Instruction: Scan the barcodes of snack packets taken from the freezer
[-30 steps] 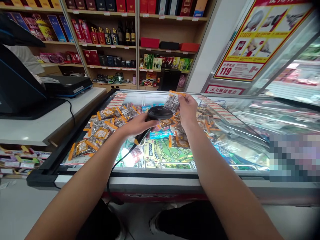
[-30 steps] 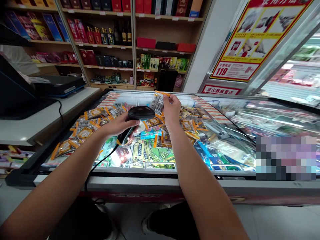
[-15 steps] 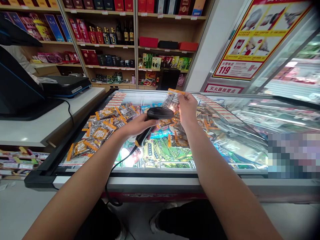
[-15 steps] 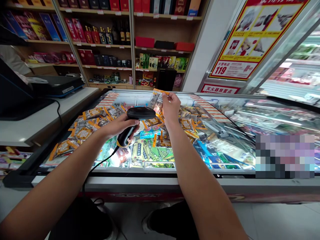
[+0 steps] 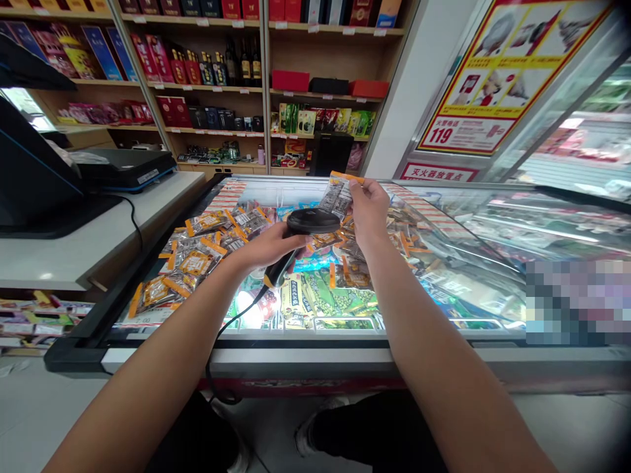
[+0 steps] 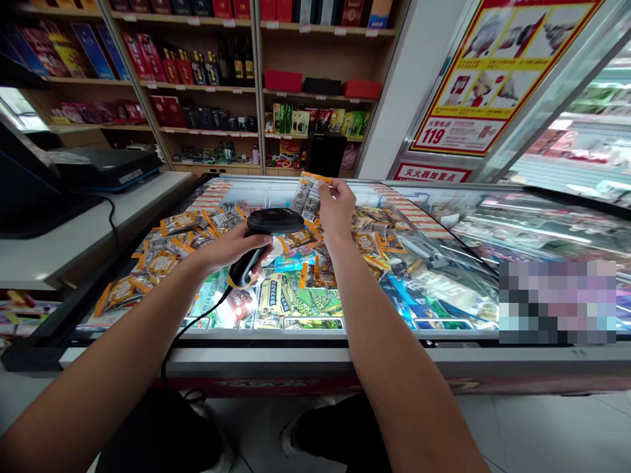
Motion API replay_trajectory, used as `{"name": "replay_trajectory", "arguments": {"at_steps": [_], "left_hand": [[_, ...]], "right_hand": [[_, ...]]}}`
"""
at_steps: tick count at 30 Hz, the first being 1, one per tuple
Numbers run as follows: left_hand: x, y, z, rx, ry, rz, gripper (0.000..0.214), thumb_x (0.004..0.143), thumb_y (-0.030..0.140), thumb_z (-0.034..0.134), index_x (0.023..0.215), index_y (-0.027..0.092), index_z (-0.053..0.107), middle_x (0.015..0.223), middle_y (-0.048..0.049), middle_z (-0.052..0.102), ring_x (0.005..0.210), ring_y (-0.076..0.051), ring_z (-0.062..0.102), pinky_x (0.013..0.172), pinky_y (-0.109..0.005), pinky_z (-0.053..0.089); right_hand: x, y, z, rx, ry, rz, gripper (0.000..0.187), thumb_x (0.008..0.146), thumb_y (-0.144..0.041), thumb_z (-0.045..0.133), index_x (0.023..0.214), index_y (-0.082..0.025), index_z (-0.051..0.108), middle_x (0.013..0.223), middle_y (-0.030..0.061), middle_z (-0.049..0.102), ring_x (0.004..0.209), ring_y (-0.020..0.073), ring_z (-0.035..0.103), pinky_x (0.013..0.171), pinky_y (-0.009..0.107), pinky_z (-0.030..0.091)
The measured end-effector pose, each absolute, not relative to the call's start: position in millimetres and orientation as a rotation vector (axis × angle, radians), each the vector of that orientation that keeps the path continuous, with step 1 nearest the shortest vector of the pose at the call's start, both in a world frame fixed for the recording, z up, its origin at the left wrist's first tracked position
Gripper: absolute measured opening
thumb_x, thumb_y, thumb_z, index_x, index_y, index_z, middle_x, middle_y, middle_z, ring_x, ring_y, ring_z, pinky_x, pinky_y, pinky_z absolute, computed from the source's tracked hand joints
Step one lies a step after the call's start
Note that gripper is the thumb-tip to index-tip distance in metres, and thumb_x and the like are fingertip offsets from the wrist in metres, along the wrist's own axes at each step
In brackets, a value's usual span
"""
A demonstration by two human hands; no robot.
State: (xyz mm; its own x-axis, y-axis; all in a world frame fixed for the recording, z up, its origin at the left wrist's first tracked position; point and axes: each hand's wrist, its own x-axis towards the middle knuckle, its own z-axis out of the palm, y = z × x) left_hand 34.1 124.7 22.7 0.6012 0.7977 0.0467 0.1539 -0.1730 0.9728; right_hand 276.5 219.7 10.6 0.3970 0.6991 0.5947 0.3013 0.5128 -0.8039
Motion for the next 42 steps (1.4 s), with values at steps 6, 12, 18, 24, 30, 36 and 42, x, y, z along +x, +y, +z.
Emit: {"name": "replay_trajectory", "arguments": {"at_steps": [6, 12, 18, 24, 30, 36, 42], "left_hand": [[26, 133, 28, 1.541, 0.802, 0.945, 0.027, 0.087, 0.043, 0.070, 0.084, 0.019, 0.059, 0.070, 0.0000, 0.064, 0.046, -0.014, 0.063, 0.044, -0.026, 0.049], [4, 141, 45, 1.383, 0.995, 1.366, 0.023, 0.083, 0.041, 0.069, 0.086, 0.021, 0.056, 0.064, 0.0017, 0.062, 0.039, -0.014, 0.057, 0.039, -0.026, 0.043], [-10, 144, 57, 1.263, 1.118, 1.633, 0.029, 0.087, 0.047, 0.069, 0.090, 0.022, 0.054, 0.065, 0.0027, 0.059, 0.039, -0.011, 0.053, 0.042, -0.026, 0.041], [-15, 150, 52, 1.230, 1.126, 1.756, 0.043, 0.088, 0.062, 0.069, 0.092, 0.023, 0.053, 0.064, 0.0026, 0.056, 0.043, -0.012, 0.055, 0.045, -0.027, 0.042], [-10, 150, 50, 1.198, 1.127, 1.703, 0.031, 0.090, 0.050, 0.067, 0.092, 0.023, 0.052, 0.064, 0.0050, 0.057, 0.039, -0.010, 0.053, 0.041, -0.024, 0.042], [-2, 144, 49, 1.354, 1.116, 1.536, 0.021, 0.088, 0.040, 0.065, 0.087, 0.022, 0.054, 0.063, 0.0041, 0.058, 0.038, -0.011, 0.055, 0.040, -0.024, 0.041], [10, 135, 39, 1.770, 1.000, 1.084, 0.019, 0.085, 0.035, 0.070, 0.083, 0.020, 0.058, 0.067, -0.0004, 0.062, 0.046, -0.013, 0.060, 0.046, -0.025, 0.046]], "right_hand": [[296, 197, 28, -1.439, -1.453, -0.262, 0.013, 0.097, -0.025, 0.060, 0.099, -0.022, 0.071, 0.106, 0.0105, 0.073, 0.104, 0.0282, 0.066, 0.095, 0.043, 0.050], [279, 177, 27, -2.087, -1.879, -0.140, 0.022, 0.088, -0.043, 0.075, 0.085, -0.021, 0.080, 0.101, 0.0146, 0.076, 0.112, 0.0409, 0.067, 0.102, 0.059, 0.046], [190, 154, 4, -1.381, -2.129, 0.324, 0.030, 0.103, -0.044, 0.062, 0.106, -0.019, 0.079, 0.114, 0.0132, 0.078, 0.106, 0.0285, 0.072, 0.093, 0.041, 0.053], [110, 157, -23, -1.510, -2.082, 0.706, 0.034, 0.102, -0.051, 0.061, 0.107, -0.022, 0.079, 0.126, 0.0137, 0.077, 0.122, 0.0344, 0.067, 0.095, 0.042, 0.053], [112, 168, -16, -1.558, -1.864, 0.946, 0.020, 0.096, -0.037, 0.069, 0.084, -0.022, 0.075, 0.106, 0.0118, 0.079, 0.112, 0.0356, 0.072, 0.093, 0.045, 0.054], [170, 182, 5, -1.208, -1.208, 1.054, 0.013, 0.096, -0.029, 0.067, 0.085, -0.021, 0.066, 0.081, 0.0025, 0.072, 0.074, 0.0180, 0.072, 0.070, 0.030, 0.055], [226, 204, 33, -1.150, -0.946, 0.696, 0.019, 0.097, -0.038, 0.064, 0.086, -0.024, 0.057, 0.079, 0.0003, 0.060, 0.071, 0.0163, 0.063, 0.057, 0.026, 0.049]]}}
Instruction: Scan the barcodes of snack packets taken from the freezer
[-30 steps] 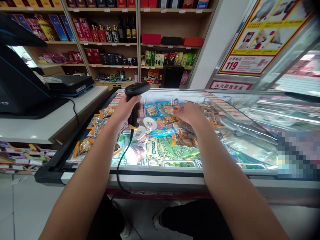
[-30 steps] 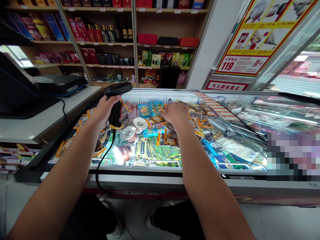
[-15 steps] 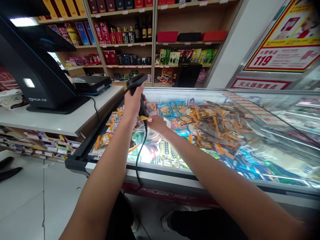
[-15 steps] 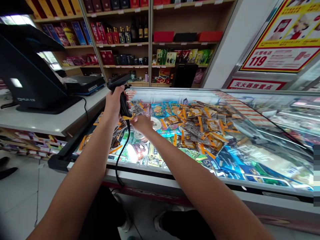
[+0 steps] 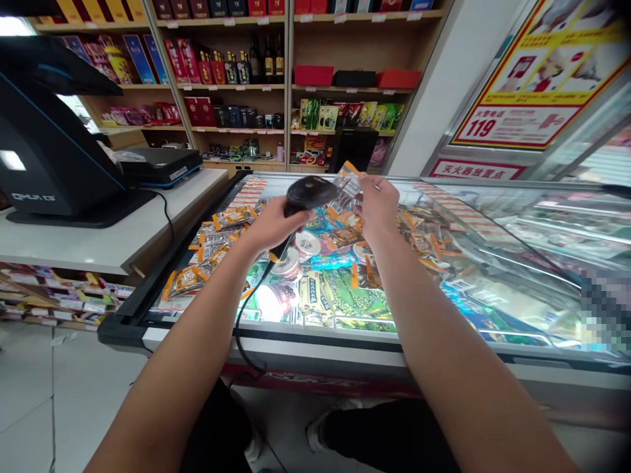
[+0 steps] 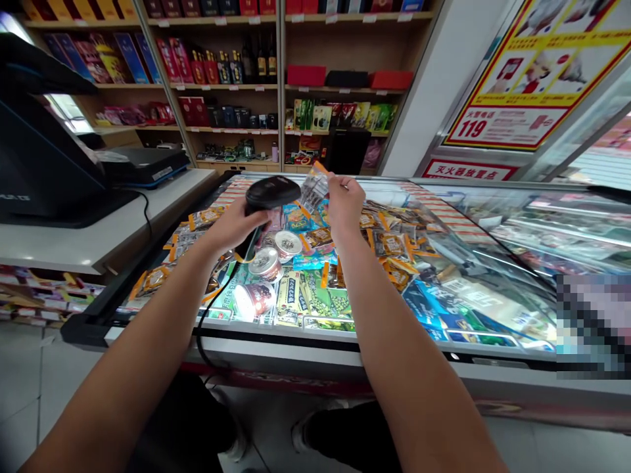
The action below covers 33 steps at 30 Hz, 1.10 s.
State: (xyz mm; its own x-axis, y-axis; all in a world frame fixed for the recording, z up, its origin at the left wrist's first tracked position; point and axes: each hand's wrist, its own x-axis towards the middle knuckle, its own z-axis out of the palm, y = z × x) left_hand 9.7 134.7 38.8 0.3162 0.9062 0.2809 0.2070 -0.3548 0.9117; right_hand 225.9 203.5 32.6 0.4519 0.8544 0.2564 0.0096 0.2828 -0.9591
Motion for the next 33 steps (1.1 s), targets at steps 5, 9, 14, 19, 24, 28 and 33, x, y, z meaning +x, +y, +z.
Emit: {"name": "replay_trajectory", "arguments": {"at_steps": [5, 9, 14, 19, 24, 28, 33], "left_hand": [[20, 132, 31, 1.994, 0.999, 0.846, 0.019, 0.085, 0.036, 0.071, 0.087, 0.019, 0.063, 0.071, -0.0024, 0.066, 0.056, -0.015, 0.062, 0.052, -0.026, 0.046], [25, 133, 27, 2.036, 0.976, 0.814, 0.019, 0.084, 0.035, 0.070, 0.089, 0.019, 0.063, 0.072, -0.0025, 0.067, 0.058, -0.015, 0.061, 0.054, -0.027, 0.045], [27, 133, 24, 2.025, 0.948, 0.787, 0.019, 0.084, 0.035, 0.072, 0.089, 0.019, 0.063, 0.074, -0.0036, 0.068, 0.060, -0.015, 0.061, 0.055, -0.027, 0.045], [23, 133, 27, 1.861, 0.961, 0.853, 0.022, 0.087, 0.039, 0.070, 0.088, 0.019, 0.061, 0.073, -0.0035, 0.066, 0.055, -0.015, 0.063, 0.053, -0.028, 0.049], [14, 140, 35, 1.588, 1.000, 1.218, 0.024, 0.085, 0.041, 0.070, 0.082, 0.021, 0.059, 0.067, 0.0001, 0.063, 0.043, -0.013, 0.058, 0.044, -0.026, 0.046], [2, 146, 44, 1.387, 1.099, 1.484, 0.022, 0.081, 0.041, 0.068, 0.083, 0.022, 0.057, 0.064, 0.0028, 0.061, 0.039, -0.013, 0.056, 0.039, -0.026, 0.042], [-14, 152, 49, 1.262, 1.126, 1.593, 0.030, 0.081, 0.048, 0.069, 0.089, 0.024, 0.052, 0.065, 0.0036, 0.060, 0.040, -0.012, 0.056, 0.042, -0.026, 0.043]], "right_hand": [[249, 217, 33, -1.223, -0.977, 0.613, 0.019, 0.101, -0.043, 0.058, 0.095, -0.025, 0.056, 0.085, 0.0023, 0.061, 0.077, 0.0191, 0.066, 0.060, 0.030, 0.054], [253, 223, 27, -1.273, -1.104, 0.525, 0.025, 0.105, -0.048, 0.049, 0.102, -0.025, 0.058, 0.086, 0.0034, 0.063, 0.081, 0.0204, 0.068, 0.061, 0.030, 0.055], [250, 222, 28, -1.242, -1.041, 0.556, 0.024, 0.102, -0.047, 0.056, 0.100, -0.024, 0.059, 0.086, 0.0031, 0.063, 0.078, 0.0196, 0.067, 0.061, 0.030, 0.055], [264, 222, 36, -1.234, -1.087, 0.361, 0.022, 0.101, -0.042, 0.059, 0.096, -0.021, 0.061, 0.087, 0.0060, 0.065, 0.081, 0.0228, 0.069, 0.069, 0.037, 0.056], [286, 206, 45, -1.372, -1.377, -0.062, 0.009, 0.097, -0.029, 0.063, 0.096, -0.021, 0.067, 0.098, 0.0086, 0.071, 0.096, 0.0259, 0.071, 0.090, 0.042, 0.054], [282, 191, 44, -1.903, -1.783, 0.032, 0.012, 0.079, -0.028, 0.081, 0.080, -0.022, 0.071, 0.088, 0.0089, 0.073, 0.096, 0.0318, 0.071, 0.092, 0.046, 0.053], [249, 181, 41, -1.928, -1.990, -0.018, 0.024, 0.084, -0.043, 0.080, 0.081, -0.020, 0.075, 0.085, 0.0135, 0.075, 0.098, 0.0355, 0.071, 0.092, 0.049, 0.052]]}}
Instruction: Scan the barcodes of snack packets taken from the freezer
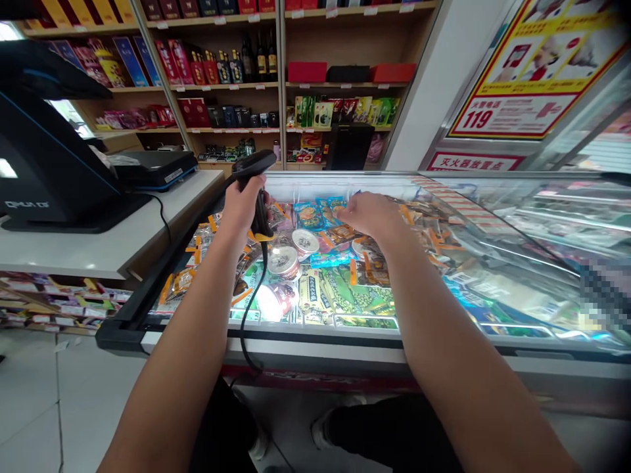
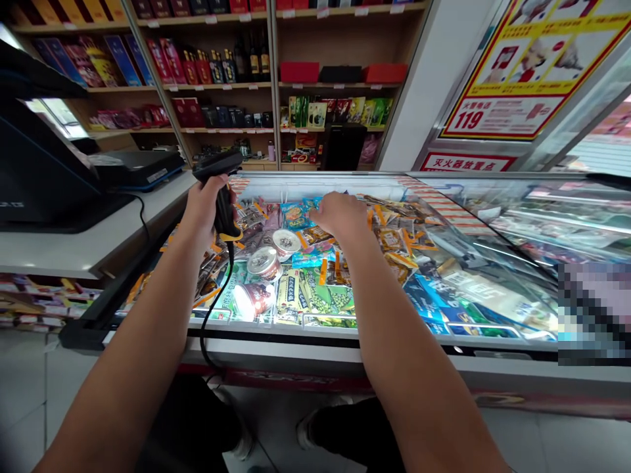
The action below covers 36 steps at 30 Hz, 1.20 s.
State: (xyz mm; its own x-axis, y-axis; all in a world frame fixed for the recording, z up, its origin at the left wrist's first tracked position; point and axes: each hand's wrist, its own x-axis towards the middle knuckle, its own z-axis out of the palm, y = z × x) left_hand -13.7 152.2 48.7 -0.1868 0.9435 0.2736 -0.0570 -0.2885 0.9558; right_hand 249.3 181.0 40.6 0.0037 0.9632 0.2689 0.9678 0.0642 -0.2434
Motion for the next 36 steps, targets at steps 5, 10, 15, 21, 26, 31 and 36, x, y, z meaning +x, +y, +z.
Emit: {"name": "replay_trajectory", "arguments": {"at_steps": [5, 10, 15, 21, 26, 31, 36], "left_hand": [[-20, 151, 53, 1.257, 1.139, 1.654, 0.037, 0.083, 0.055, 0.070, 0.088, 0.023, 0.051, 0.064, 0.0024, 0.058, 0.041, -0.012, 0.054, 0.044, -0.027, 0.042], [-19, 148, 55, 1.259, 1.139, 1.666, 0.039, 0.086, 0.058, 0.069, 0.091, 0.023, 0.052, 0.065, 0.0019, 0.060, 0.045, -0.012, 0.056, 0.044, -0.026, 0.042], [-17, 150, 53, 1.277, 1.155, 1.631, 0.036, 0.089, 0.056, 0.066, 0.089, 0.023, 0.052, 0.066, 0.0024, 0.059, 0.044, -0.012, 0.057, 0.045, -0.026, 0.042], [-11, 147, 52, 1.312, 1.137, 1.591, 0.027, 0.088, 0.046, 0.067, 0.089, 0.022, 0.054, 0.068, 0.0026, 0.059, 0.040, -0.012, 0.056, 0.043, -0.026, 0.042], [-1, 142, 47, 1.456, 1.086, 1.386, 0.022, 0.085, 0.040, 0.068, 0.083, 0.022, 0.056, 0.064, 0.0010, 0.061, 0.040, -0.014, 0.056, 0.041, -0.027, 0.044], [10, 141, 34, 1.615, 1.037, 1.126, 0.023, 0.086, 0.041, 0.071, 0.087, 0.021, 0.061, 0.067, 0.0001, 0.062, 0.043, -0.013, 0.057, 0.045, -0.027, 0.048], [17, 139, 28, 1.692, 0.986, 1.087, 0.030, 0.091, 0.048, 0.070, 0.086, 0.020, 0.061, 0.071, -0.0010, 0.061, 0.047, -0.013, 0.059, 0.046, -0.028, 0.050]], "right_hand": [[175, 155, 18, -1.337, -2.053, 0.435, 0.024, 0.100, -0.041, 0.067, 0.099, -0.020, 0.078, 0.104, 0.0126, 0.078, 0.096, 0.0272, 0.073, 0.088, 0.040, 0.055], [104, 138, -24, -1.414, -2.236, 0.506, 0.046, 0.092, -0.057, 0.076, 0.119, -0.019, 0.075, 0.129, 0.0212, 0.070, 0.124, 0.0411, 0.064, 0.099, 0.050, 0.053], [94, 144, -32, -1.557, -2.148, 0.604, 0.054, 0.081, -0.050, 0.088, 0.122, -0.020, 0.069, 0.130, 0.0184, 0.070, 0.128, 0.0406, 0.062, 0.100, 0.049, 0.052], [132, 158, -10, -1.346, -1.709, 1.030, 0.028, 0.094, -0.026, 0.074, 0.119, -0.019, 0.064, 0.121, 0.0131, 0.075, 0.086, 0.0231, 0.075, 0.077, 0.035, 0.059], [183, 181, 10, -1.249, -1.473, 0.717, 0.019, 0.097, -0.032, 0.063, 0.112, -0.021, 0.064, 0.096, 0.0048, 0.071, 0.072, 0.0173, 0.068, 0.067, 0.028, 0.052], [217, 193, 24, -1.232, -1.290, 0.649, 0.015, 0.096, -0.033, 0.058, 0.107, -0.024, 0.062, 0.082, -0.0011, 0.062, 0.066, 0.0148, 0.058, 0.059, 0.025, 0.044], [224, 191, 26, -1.207, -1.287, 0.620, 0.015, 0.094, -0.033, 0.059, 0.104, -0.023, 0.064, 0.082, -0.0006, 0.061, 0.069, 0.0155, 0.056, 0.062, 0.027, 0.045]]}}
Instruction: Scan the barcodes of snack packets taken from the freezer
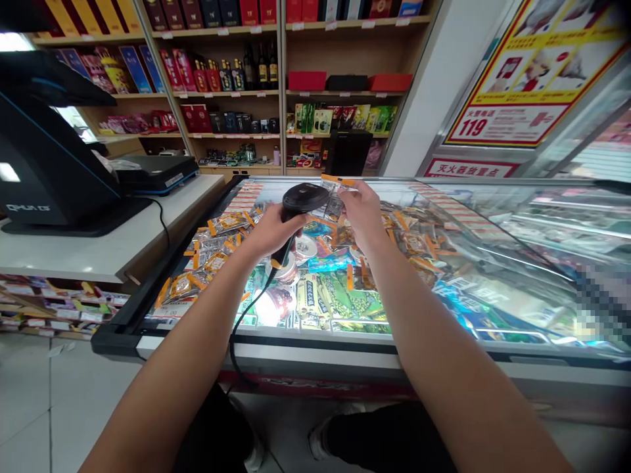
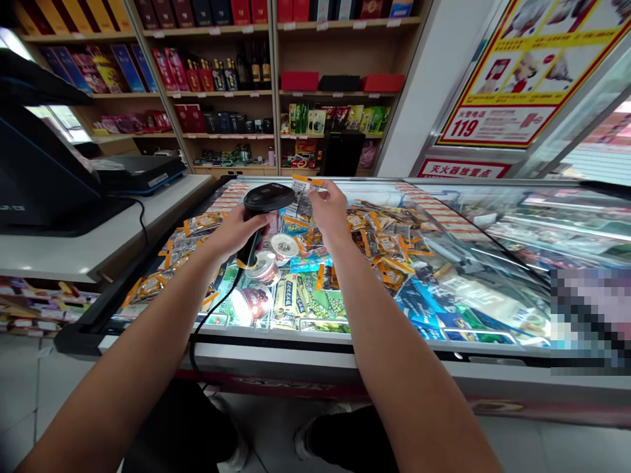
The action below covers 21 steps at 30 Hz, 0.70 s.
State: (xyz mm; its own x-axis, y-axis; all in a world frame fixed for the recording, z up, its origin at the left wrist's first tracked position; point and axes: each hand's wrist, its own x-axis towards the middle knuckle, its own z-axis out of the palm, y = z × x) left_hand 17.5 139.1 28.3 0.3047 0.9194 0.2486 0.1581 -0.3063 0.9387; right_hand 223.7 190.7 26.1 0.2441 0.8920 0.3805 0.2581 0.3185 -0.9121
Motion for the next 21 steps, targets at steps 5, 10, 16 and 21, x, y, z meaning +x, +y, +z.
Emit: {"name": "replay_trajectory", "arguments": {"at_steps": [5, 10, 16, 21], "left_hand": [[18, 137, 31, 1.698, 0.985, 1.055, 0.029, 0.093, 0.046, 0.068, 0.085, 0.020, 0.059, 0.071, 0.0000, 0.060, 0.046, -0.013, 0.059, 0.047, -0.028, 0.051], [18, 136, 32, 1.722, 1.008, 1.049, 0.029, 0.093, 0.044, 0.067, 0.082, 0.019, 0.058, 0.071, -0.0003, 0.061, 0.045, -0.012, 0.059, 0.046, -0.027, 0.050], [18, 139, 31, 1.685, 0.997, 1.078, 0.027, 0.091, 0.043, 0.067, 0.083, 0.019, 0.059, 0.069, 0.0007, 0.060, 0.043, -0.013, 0.060, 0.044, -0.027, 0.048], [18, 141, 33, 1.519, 1.008, 1.179, 0.023, 0.086, 0.040, 0.069, 0.086, 0.020, 0.058, 0.067, 0.0018, 0.061, 0.041, -0.014, 0.059, 0.042, -0.027, 0.047]], "right_hand": [[222, 197, 19, -1.181, -1.319, 0.540, 0.023, 0.091, -0.036, 0.065, 0.108, -0.021, 0.067, 0.087, 0.0014, 0.064, 0.074, 0.0175, 0.059, 0.067, 0.030, 0.047], [222, 203, 15, -1.106, -1.366, 0.475, 0.019, 0.088, -0.036, 0.069, 0.098, -0.021, 0.068, 0.083, 0.0011, 0.065, 0.075, 0.0184, 0.059, 0.070, 0.032, 0.046], [221, 202, 15, -1.090, -1.398, 0.443, 0.020, 0.089, -0.034, 0.066, 0.103, -0.020, 0.069, 0.086, 0.0010, 0.065, 0.077, 0.0184, 0.061, 0.074, 0.032, 0.047], [235, 195, 28, -1.271, -1.365, 0.205, 0.018, 0.093, -0.028, 0.059, 0.105, -0.020, 0.070, 0.093, 0.0050, 0.068, 0.087, 0.0219, 0.063, 0.084, 0.038, 0.049]]}}
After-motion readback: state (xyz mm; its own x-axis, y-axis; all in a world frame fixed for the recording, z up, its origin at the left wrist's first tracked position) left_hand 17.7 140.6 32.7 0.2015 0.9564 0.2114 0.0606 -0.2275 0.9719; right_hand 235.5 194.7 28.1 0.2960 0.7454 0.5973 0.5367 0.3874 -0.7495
